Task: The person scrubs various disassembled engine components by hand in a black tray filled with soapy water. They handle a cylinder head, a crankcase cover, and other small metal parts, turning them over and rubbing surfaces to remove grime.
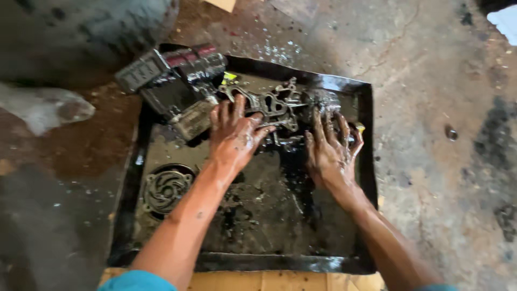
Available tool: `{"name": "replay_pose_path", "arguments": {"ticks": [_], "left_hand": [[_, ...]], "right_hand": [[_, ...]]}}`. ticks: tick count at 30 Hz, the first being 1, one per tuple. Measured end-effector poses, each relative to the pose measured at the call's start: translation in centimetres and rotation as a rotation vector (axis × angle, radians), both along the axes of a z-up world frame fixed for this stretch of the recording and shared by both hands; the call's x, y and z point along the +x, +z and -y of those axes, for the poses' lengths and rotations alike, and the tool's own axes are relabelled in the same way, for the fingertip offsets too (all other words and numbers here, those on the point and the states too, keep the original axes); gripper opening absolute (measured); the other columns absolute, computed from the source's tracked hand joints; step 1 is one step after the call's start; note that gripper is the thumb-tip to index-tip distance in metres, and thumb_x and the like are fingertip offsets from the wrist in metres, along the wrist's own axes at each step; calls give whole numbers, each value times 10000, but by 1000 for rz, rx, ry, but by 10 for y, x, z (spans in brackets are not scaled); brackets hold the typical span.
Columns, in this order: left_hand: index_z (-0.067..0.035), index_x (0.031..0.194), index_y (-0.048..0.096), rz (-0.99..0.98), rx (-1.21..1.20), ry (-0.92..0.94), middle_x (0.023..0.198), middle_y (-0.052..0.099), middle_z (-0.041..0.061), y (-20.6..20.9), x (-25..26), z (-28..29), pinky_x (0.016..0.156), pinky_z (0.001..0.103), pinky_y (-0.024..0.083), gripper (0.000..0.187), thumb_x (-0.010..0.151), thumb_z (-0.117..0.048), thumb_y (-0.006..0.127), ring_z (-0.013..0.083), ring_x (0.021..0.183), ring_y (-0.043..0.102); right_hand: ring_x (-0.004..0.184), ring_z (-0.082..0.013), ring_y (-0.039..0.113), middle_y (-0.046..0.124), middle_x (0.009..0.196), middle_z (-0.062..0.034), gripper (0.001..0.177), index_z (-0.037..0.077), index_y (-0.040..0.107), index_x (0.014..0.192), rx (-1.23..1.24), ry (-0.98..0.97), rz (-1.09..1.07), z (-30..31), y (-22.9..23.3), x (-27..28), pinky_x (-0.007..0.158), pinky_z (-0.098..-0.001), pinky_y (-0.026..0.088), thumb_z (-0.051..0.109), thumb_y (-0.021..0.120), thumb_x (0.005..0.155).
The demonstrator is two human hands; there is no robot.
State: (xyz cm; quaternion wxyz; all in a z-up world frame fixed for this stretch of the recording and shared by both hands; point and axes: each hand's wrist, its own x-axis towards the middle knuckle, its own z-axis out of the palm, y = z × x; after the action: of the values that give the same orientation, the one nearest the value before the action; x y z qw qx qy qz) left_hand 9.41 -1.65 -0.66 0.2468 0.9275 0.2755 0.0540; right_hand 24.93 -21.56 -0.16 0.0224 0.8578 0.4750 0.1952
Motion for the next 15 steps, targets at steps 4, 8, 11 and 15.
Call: {"name": "replay_pose_path", "arguments": {"ticks": [4, 8, 11, 15], "left_hand": [[-202, 1266, 711, 132, 58, 8, 1588, 309, 218, -8, 3, -4, 1148, 650, 177, 534, 953, -599, 537, 509, 1410, 283], [-176, 1212, 755, 226, 145, 21, 1546, 421, 216, -7, -5, 0, 1149, 645, 260, 510, 954, -584, 590, 487, 1361, 397], [-170, 1173, 778, 292, 199, 28, 1509, 456, 216, -9, -1, -2, 1118, 654, 278, 505, 920, -581, 630, 489, 1330, 430], [-172, 1161, 778, 169, 165, 26, 1508, 467, 218, -20, 1, 1, 1128, 637, 284, 468, 910, -542, 638, 500, 1338, 420]], "right_hand": [[1473, -371, 318, 533, 1543, -114, 595, 98, 396, 1636, 85, -91, -195, -20, 11, 27, 1144, -654, 148, 345, 482, 1101], [1487, -345, 320, 460, 1632, -71, 469, 215, 435, 1531, -167, -48, 297, -20, 28, 14, 1136, -640, 155, 339, 461, 1080], [1440, -367, 331, 426, 1577, -169, 721, 20, 335, 1580, -31, -168, -106, -14, 23, -4, 1088, -683, 145, 433, 489, 1009], [1471, -376, 362, 401, 1633, -184, 668, 56, 279, 1599, 38, -155, -165, -10, 13, 20, 1141, -676, 197, 386, 482, 1055]]}}
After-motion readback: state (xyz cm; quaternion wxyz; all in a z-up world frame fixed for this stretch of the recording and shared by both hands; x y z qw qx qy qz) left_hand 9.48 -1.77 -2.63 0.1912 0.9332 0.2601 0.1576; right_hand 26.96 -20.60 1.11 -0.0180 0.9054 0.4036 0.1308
